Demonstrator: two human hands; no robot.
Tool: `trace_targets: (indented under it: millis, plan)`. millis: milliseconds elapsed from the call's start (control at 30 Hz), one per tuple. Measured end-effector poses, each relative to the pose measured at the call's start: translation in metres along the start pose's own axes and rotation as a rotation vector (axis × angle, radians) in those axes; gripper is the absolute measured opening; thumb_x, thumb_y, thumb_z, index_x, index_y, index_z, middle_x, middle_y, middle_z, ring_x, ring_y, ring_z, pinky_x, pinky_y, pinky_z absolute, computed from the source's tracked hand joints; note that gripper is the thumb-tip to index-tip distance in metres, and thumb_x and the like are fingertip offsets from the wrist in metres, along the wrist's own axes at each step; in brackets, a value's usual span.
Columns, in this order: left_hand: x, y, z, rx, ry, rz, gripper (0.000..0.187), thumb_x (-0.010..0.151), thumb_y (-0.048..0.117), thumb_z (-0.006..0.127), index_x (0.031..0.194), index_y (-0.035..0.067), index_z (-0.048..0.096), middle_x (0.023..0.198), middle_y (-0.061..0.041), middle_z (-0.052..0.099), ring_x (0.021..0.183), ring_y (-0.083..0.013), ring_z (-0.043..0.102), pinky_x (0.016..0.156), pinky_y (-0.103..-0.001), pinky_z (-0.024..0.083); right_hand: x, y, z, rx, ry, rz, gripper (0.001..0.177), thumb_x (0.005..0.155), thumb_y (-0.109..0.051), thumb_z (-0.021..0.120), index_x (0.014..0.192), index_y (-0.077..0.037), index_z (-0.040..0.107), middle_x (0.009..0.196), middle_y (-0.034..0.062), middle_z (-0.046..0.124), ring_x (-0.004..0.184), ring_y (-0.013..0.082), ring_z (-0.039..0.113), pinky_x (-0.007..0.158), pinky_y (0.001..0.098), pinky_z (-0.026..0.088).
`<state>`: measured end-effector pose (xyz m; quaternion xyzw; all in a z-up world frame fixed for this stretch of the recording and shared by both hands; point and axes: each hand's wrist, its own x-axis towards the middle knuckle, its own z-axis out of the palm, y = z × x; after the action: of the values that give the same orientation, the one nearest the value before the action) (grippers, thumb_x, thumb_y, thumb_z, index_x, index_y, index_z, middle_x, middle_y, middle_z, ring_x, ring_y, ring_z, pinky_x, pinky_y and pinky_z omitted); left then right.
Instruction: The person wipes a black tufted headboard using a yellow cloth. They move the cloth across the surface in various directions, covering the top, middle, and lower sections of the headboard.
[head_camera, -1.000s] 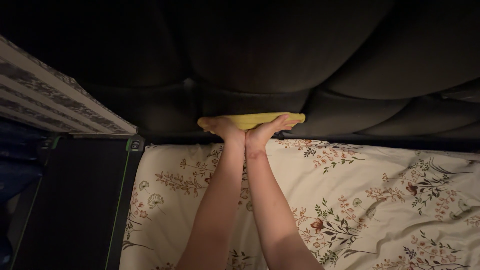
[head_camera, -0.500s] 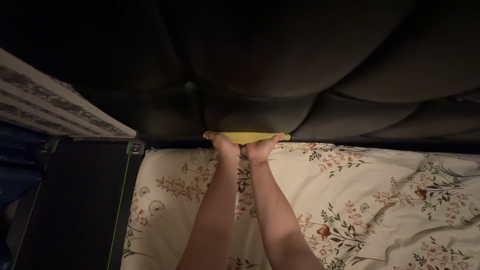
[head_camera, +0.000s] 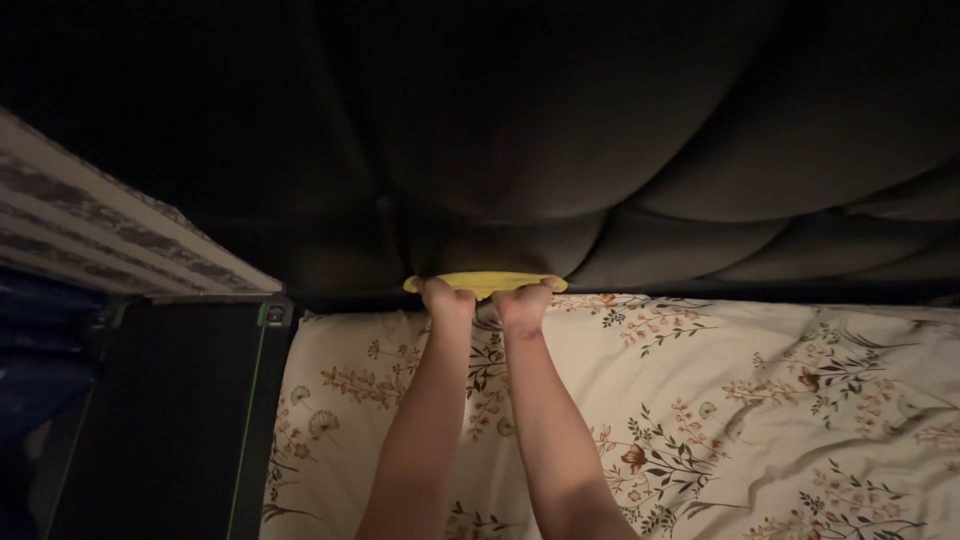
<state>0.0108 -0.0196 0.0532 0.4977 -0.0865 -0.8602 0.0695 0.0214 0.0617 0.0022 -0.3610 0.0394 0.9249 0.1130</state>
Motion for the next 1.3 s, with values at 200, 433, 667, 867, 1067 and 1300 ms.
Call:
trace_targets:
  millis: [200,433,667,867,1067,1300]
  plan:
    - [-0.165,0.030,0.053,-0.064,-0.125,0.022,0.082,0.098,0.055,0.038,0.164,0.016,0.008,0.172,-0.007,0.014,0.158,-0.0281,0.018,0.129,-0.047,0.014,-0.130,0.002,0.103,-0.093,-0.173,-0.028,0.098,0.095,-0.072,0.037,0.164,-0.007,0.013,0.172,0.0123,0.008,0.157,0.0382,0.009,0.126,0.0630,0.012]
    - [-0.165,0.035,0.060,-0.121,-0.299,0.017,0.070,0.103,0.051,0.040,0.162,0.018,0.022,0.169,-0.002,0.024,0.155,-0.0229,0.026,0.127,-0.038,0.021,-0.179,0.004,0.135,-0.105,-0.397,-0.079,0.094,0.096,-0.070,0.034,0.164,-0.012,0.006,0.173,0.0069,0.004,0.157,0.0357,0.011,0.127,0.0585,0.012]
    - [-0.093,0.009,0.046,-0.050,-0.384,0.118,0.069,0.107,0.049,0.038,0.162,0.029,0.000,0.171,-0.005,-0.002,0.156,-0.0282,0.011,0.127,-0.043,0.017,-0.177,0.013,0.132,-0.134,-0.455,-0.139,0.099,0.093,-0.071,0.039,0.163,-0.018,-0.007,0.172,0.0057,-0.011,0.158,0.0319,-0.003,0.128,0.0584,0.004]
    - [-0.059,0.000,0.033,0.102,-0.213,0.193,0.075,0.108,0.053,0.033,0.158,0.039,-0.021,0.170,-0.005,-0.022,0.159,-0.0343,0.000,0.127,-0.057,0.007,-0.095,0.017,0.069,-0.164,-0.261,-0.203,0.084,0.099,-0.063,0.049,0.158,-0.008,0.030,0.162,0.0137,0.032,0.147,0.0324,0.033,0.124,0.0515,0.028]
    - [-0.081,-0.005,0.012,0.193,-0.090,0.206,0.067,0.109,0.045,0.025,0.163,0.020,-0.006,0.168,-0.015,0.012,0.154,-0.0325,0.023,0.129,-0.049,0.017,0.015,-0.006,-0.006,-0.229,-0.150,-0.157,0.060,0.103,-0.054,0.055,0.140,-0.007,0.060,0.139,0.0150,0.064,0.125,0.0305,0.065,0.112,0.0501,0.051]
    - [-0.026,-0.030,0.021,0.085,-0.170,0.032,0.061,0.108,0.047,0.037,0.162,0.040,0.010,0.172,-0.005,0.006,0.157,-0.0378,0.011,0.123,-0.067,0.007,-0.024,-0.008,0.032,-0.232,-0.131,-0.285,0.052,0.109,-0.040,0.051,0.152,-0.012,0.048,0.149,0.0168,0.055,0.135,0.0346,0.055,0.115,0.0539,0.045]
